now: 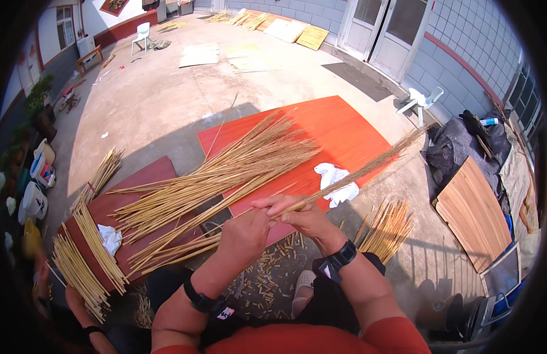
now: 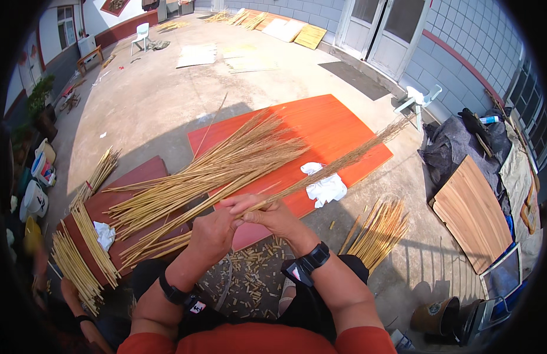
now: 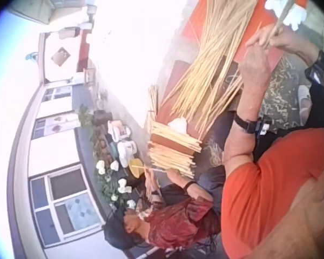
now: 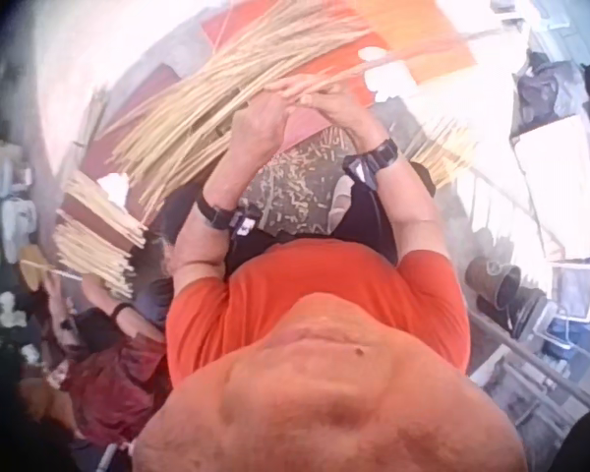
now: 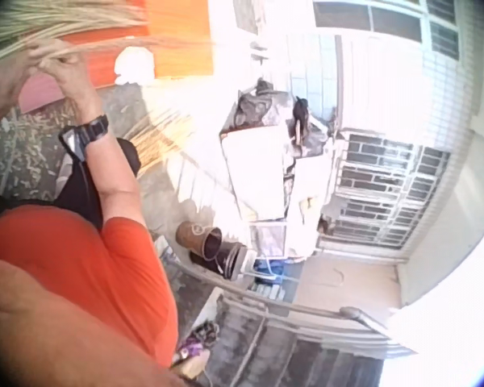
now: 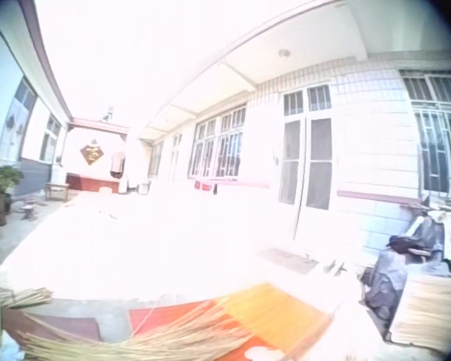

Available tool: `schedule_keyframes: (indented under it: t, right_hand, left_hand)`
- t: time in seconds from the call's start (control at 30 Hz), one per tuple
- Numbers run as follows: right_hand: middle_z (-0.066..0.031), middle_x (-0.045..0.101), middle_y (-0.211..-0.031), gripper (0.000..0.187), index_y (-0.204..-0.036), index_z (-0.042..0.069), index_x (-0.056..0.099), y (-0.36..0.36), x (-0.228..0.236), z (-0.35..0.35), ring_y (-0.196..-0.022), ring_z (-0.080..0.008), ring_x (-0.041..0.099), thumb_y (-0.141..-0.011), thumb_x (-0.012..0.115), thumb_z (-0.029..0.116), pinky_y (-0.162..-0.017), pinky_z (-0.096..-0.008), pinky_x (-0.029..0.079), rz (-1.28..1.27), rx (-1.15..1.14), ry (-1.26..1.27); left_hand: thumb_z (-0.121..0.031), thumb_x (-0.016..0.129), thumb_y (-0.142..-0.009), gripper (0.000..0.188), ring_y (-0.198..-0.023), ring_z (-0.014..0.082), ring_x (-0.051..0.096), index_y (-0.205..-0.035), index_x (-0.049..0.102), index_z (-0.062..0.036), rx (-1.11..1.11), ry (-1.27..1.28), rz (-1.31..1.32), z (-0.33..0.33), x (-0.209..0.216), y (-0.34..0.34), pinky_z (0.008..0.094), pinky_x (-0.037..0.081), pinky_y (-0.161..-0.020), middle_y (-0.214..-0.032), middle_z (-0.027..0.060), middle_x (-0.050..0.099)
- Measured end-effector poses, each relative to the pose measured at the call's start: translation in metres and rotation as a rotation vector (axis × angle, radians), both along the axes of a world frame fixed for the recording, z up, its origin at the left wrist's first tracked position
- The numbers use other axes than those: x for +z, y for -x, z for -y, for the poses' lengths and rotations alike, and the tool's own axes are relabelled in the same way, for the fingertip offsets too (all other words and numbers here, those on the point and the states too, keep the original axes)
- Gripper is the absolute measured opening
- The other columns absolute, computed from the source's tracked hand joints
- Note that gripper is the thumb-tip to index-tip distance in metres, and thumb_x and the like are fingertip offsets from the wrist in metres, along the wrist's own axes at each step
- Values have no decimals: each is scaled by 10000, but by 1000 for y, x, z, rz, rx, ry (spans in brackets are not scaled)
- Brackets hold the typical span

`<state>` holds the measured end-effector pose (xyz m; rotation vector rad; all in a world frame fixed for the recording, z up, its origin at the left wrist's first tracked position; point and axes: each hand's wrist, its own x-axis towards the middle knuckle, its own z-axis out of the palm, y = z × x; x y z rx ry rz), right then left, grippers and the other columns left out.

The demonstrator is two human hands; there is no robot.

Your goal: Sorting and bundling straw stalks to prepare broom heads.

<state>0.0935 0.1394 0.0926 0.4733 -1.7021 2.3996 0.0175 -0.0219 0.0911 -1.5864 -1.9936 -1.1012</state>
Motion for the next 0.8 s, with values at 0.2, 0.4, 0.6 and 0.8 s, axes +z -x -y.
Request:
schedule_keyframes:
  t: [0.2, 0.4, 0.6, 0.8]
  right_hand:
    - [-184, 631, -1093, 197, -932, 55, 567, 6, 35, 1, -1156, -358, 528, -935, 516, 246, -974, -517, 417, -179, -216, 221]
    - [-154, 636, -937, 206, -970, 55, 508, -5, 37, -50, -963, -314, 619, -969, 451, 253, -850, -437, 520, -232, -598, 559]
    - [-58, 514, -713, 188, -989, 41, 490, -48, 48, -94, -611, -150, 486, -973, 455, 225, -555, -290, 416, -309, -866, 301]
    - [-72, 524, -705, 215, -997, 23, 497, -49, 19, -112, -580, -139, 460, -975, 456, 233, -539, -276, 385, -161, -727, 277]
  left_hand:
    - [-85, 635, -774, 291, -715, 310, 614, -1035, 532, -11, -13, -55, 90, 9, 21, -3, 380, 495, -580, -820, 140, 603]
    - [-108, 624, -803, 330, -834, 342, 607, -1109, 527, -32, 30, 317, 356, 9, -17, 21, 418, 488, -681, -938, 160, 613]
    - [-173, 691, -767, 483, -1034, 344, 571, -1208, 524, -67, -216, 1080, 570, 23, -104, 62, 403, 451, -860, -1086, 178, 613]
    - [-251, 740, -711, 545, -1073, 332, 560, -1199, 560, -89, -91, 1513, 293, 53, -168, 60, 425, 469, -874, -1136, 169, 592]
